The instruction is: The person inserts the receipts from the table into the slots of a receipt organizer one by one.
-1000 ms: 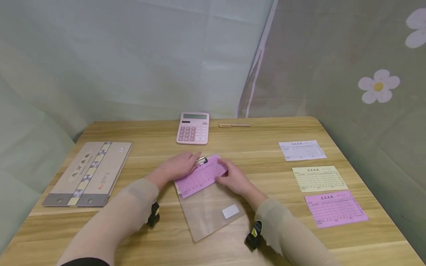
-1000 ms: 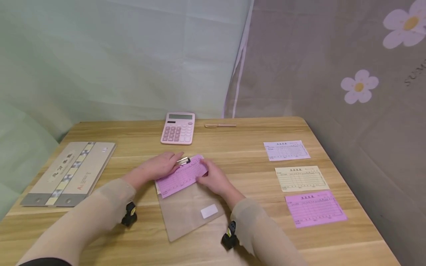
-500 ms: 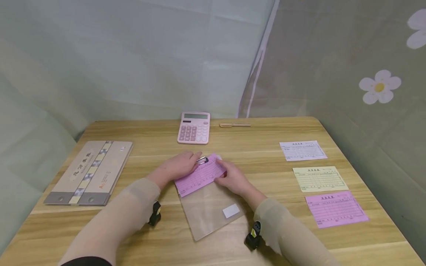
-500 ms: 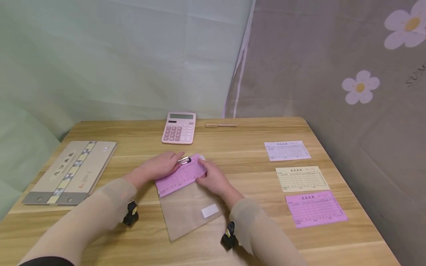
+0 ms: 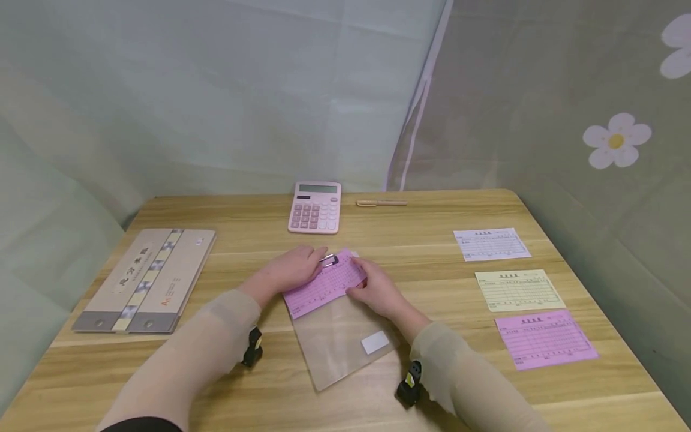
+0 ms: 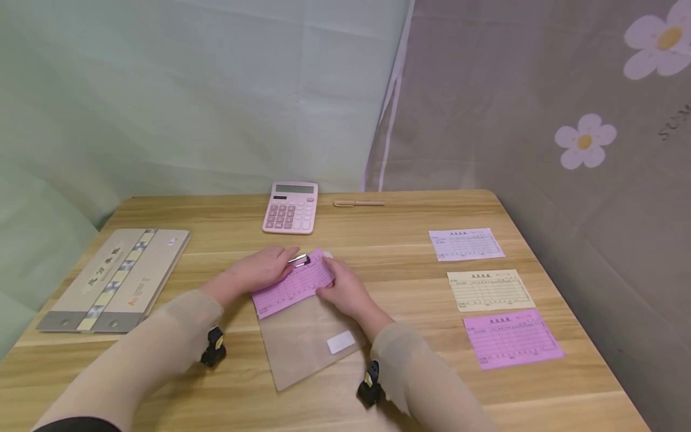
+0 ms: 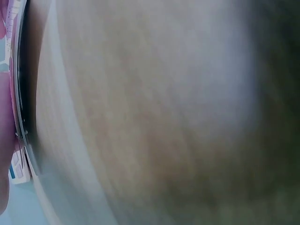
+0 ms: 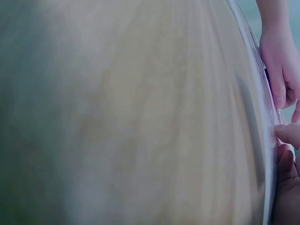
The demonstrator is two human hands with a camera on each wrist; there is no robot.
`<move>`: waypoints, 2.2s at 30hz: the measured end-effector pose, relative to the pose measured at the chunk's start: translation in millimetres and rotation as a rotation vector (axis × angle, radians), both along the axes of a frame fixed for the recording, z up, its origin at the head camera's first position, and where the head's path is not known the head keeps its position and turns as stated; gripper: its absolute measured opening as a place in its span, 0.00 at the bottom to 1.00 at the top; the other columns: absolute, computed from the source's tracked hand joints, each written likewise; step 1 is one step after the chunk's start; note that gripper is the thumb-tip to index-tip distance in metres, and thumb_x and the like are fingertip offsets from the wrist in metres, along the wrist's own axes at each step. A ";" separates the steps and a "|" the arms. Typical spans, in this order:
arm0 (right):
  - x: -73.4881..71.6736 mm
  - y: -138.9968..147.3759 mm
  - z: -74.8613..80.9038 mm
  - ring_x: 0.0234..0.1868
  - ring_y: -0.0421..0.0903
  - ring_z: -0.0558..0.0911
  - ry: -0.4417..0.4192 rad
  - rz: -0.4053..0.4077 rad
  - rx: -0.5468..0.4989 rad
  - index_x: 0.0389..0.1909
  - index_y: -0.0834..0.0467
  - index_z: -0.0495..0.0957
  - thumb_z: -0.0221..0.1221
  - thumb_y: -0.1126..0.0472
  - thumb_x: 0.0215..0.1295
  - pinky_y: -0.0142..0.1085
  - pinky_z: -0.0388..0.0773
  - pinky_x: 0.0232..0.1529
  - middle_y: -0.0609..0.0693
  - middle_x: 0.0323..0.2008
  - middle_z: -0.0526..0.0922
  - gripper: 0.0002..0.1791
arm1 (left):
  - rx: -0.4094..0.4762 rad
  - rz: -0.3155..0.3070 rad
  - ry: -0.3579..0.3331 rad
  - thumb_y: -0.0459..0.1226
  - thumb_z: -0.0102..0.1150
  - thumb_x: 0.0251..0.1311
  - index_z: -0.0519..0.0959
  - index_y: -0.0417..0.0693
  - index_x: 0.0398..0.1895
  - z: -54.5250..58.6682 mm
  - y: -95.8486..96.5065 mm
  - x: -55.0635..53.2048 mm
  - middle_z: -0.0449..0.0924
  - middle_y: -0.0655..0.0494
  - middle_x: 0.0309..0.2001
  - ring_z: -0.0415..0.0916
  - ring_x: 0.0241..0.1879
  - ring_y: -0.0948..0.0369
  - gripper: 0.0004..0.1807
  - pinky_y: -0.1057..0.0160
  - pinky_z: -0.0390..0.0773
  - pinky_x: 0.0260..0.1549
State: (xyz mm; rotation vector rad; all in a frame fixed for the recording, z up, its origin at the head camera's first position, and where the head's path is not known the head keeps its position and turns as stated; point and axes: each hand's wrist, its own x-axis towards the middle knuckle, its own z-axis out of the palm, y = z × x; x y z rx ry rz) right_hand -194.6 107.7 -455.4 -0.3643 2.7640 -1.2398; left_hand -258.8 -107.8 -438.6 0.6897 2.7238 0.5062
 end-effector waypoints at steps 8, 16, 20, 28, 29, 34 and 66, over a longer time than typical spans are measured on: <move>-0.3 1.3 -2.8 0.50 0.47 0.74 0.002 0.002 -0.055 0.66 0.63 0.61 0.67 0.61 0.53 0.39 0.73 0.51 0.59 0.61 0.68 0.40 | 0.027 0.042 0.003 0.52 0.29 0.71 0.63 0.43 0.66 -2.9 1.5 0.1 0.75 0.44 0.48 0.72 0.50 0.49 0.31 0.49 0.68 0.55; 3.8 14.7 13.8 0.35 0.47 0.78 -0.069 0.025 -0.285 0.66 0.66 0.58 0.64 0.66 0.56 0.33 0.78 0.31 0.61 0.59 0.68 0.38 | -0.045 -0.082 0.107 0.49 0.39 0.70 0.55 0.45 0.71 -6.2 -3.6 1.3 0.72 0.50 0.41 0.71 0.43 0.55 0.31 0.53 0.72 0.48; 3.2 33.1 21.6 0.29 0.44 0.74 -0.068 0.030 -0.223 0.66 0.63 0.60 0.64 0.63 0.56 0.33 0.74 0.25 0.58 0.62 0.67 0.37 | -0.102 -0.178 0.200 0.45 0.45 0.68 0.54 0.40 0.71 -3.5 -6.4 5.1 0.71 0.46 0.46 0.70 0.47 0.54 0.32 0.53 0.71 0.51; 16.2 95.2 35.0 0.39 0.48 0.77 -0.092 0.044 -0.056 0.64 0.65 0.63 0.62 0.58 0.60 0.39 0.76 0.37 0.60 0.57 0.72 0.33 | -0.034 -0.197 0.255 0.42 0.51 0.66 0.62 0.42 0.67 -3.3 -9.9 10.3 0.69 0.49 0.42 0.68 0.40 0.57 0.29 0.55 0.72 0.43; 17.2 105.1 35.4 0.41 0.49 0.77 -0.090 0.041 -0.032 0.63 0.65 0.64 0.61 0.57 0.61 0.39 0.76 0.39 0.60 0.56 0.73 0.32 | -0.025 -0.202 0.263 0.42 0.52 0.65 0.64 0.42 0.66 -3.5 -10.1 10.4 0.69 0.50 0.41 0.68 0.39 0.57 0.28 0.56 0.72 0.42; 22.3 153.4 41.0 0.47 0.55 0.78 -0.060 -0.012 0.068 0.62 0.68 0.65 0.60 0.57 0.63 0.44 0.76 0.44 0.62 0.53 0.75 0.30 | 0.004 -0.201 0.274 0.41 0.54 0.64 0.69 0.43 0.63 -3.4 -11.6 10.6 0.69 0.50 0.40 0.67 0.38 0.58 0.25 0.58 0.72 0.41; 87.9 343.6 45.6 0.36 0.48 0.72 -0.125 -0.130 0.485 0.52 0.71 0.73 0.64 0.48 0.57 0.38 0.68 0.32 0.61 0.41 0.75 0.32 | 0.060 -0.114 0.133 0.44 0.51 0.66 0.69 0.55 0.65 -1.1 -11.3 7.9 0.69 0.49 0.46 0.65 0.44 0.56 0.24 0.55 0.68 0.46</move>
